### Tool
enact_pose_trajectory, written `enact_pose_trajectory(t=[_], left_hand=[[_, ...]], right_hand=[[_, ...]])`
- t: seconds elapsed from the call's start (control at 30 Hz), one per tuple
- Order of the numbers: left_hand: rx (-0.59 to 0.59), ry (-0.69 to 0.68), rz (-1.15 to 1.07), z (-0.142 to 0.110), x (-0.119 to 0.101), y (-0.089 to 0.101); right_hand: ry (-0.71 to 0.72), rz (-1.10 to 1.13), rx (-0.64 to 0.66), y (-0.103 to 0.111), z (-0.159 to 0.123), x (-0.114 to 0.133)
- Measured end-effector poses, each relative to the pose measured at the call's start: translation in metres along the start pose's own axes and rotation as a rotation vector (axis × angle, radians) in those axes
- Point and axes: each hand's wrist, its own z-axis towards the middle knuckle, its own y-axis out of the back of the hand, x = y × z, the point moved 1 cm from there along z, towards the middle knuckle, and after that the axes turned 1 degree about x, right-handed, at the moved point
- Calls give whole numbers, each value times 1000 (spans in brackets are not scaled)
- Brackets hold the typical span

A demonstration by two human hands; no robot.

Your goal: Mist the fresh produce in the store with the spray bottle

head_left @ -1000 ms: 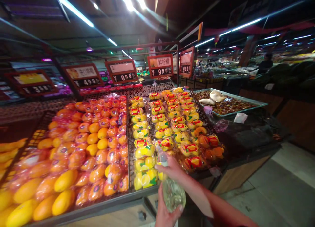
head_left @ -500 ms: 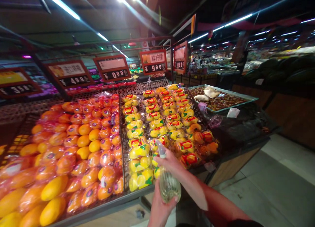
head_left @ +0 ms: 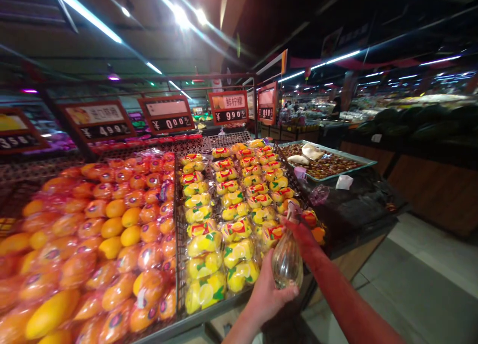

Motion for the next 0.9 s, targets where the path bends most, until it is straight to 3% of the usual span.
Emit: enact_pose_trajectory(t=[0.2,0.4,0.5,0.57,0.7,0.9], left_hand=[[-222,23,-44,-34,15,23],[-596,82,-46,-78,31,52],[-774,119,-15,-93,31,65],[-826,112,-7,-96,27,72],[-771,52,-3,-86,15,79],[-460,1,24,-33,-3,67]], right_hand=[[28,11,210,-69,-22,-2],[117,-34,731,-163,-35,-28],[114,-114,808,-198,-44,-39],[96,-107,827,-211,-48,-40],[107,-71,761,-204,-42,-27],[153,79,508,-132,-7,7]])
